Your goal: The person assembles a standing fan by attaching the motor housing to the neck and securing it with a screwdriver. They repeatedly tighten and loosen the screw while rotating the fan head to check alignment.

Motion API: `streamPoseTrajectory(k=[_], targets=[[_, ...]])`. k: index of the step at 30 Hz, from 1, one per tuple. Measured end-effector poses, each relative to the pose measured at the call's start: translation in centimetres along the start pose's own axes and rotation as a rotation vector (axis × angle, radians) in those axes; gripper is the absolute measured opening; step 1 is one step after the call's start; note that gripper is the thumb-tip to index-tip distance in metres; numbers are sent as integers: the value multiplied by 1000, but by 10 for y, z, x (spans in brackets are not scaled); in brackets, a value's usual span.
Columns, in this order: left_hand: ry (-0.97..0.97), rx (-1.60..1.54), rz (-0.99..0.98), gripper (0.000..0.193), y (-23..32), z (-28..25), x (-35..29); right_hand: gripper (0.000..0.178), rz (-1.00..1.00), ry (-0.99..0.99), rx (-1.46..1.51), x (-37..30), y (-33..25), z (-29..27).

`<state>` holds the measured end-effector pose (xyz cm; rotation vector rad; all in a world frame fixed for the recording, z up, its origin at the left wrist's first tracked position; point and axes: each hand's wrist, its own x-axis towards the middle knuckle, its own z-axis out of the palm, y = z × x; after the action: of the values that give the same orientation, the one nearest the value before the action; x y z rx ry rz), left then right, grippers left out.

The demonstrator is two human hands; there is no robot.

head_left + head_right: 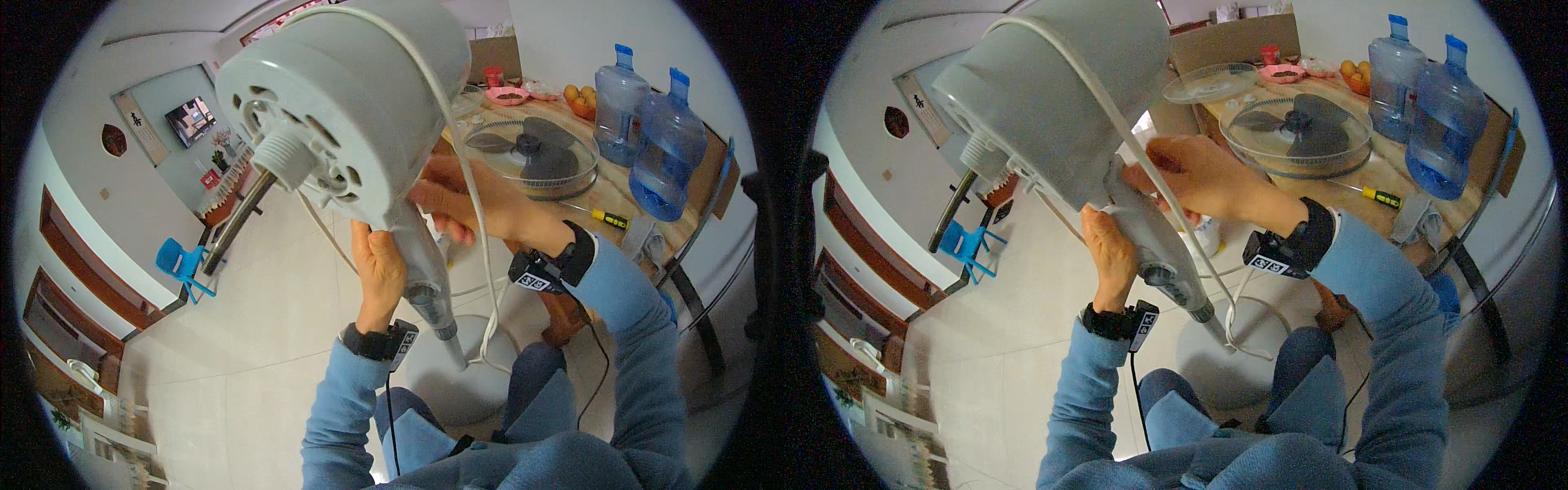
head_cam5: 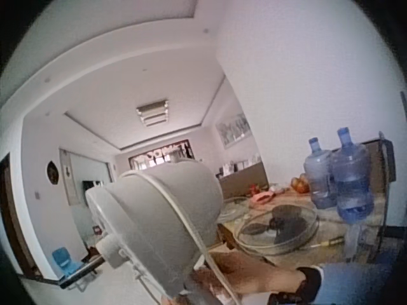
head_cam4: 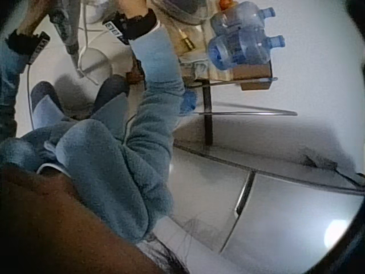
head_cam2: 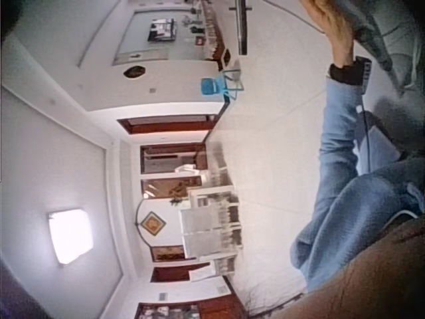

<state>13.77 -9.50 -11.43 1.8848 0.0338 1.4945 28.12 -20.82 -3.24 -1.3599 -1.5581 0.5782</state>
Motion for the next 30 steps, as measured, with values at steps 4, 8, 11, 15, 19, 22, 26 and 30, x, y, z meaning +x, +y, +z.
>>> streamPoseTrajectory(k=[4,8,11,15,19,22,26,30], targets=[[40,-16,-21,56,5,1,-2,36,-482,211,-58,-4,-8,3],[-38,-223,-130,55,15,4,1,40,143,-106,126,-3,-9,-9],[107,-268,-195,54,20,11,4,38,-106,-3,-94,0,-2,-6],[168,-197,-145,54,17,12,5,31,-561,205,-131,2,4,4],[-29,-193,-100,52,10,2,0,27,109,-88,114,-1,-2,-7],[56,9,-12,51,7,1,1,29,-219,-37,-120,-3,-2,-8],[36,-60,-30,50,14,5,4,29,-927,281,-681,3,9,-3],[5,-176,-45,51,15,6,0,33,-834,294,-512,3,25,-5]])
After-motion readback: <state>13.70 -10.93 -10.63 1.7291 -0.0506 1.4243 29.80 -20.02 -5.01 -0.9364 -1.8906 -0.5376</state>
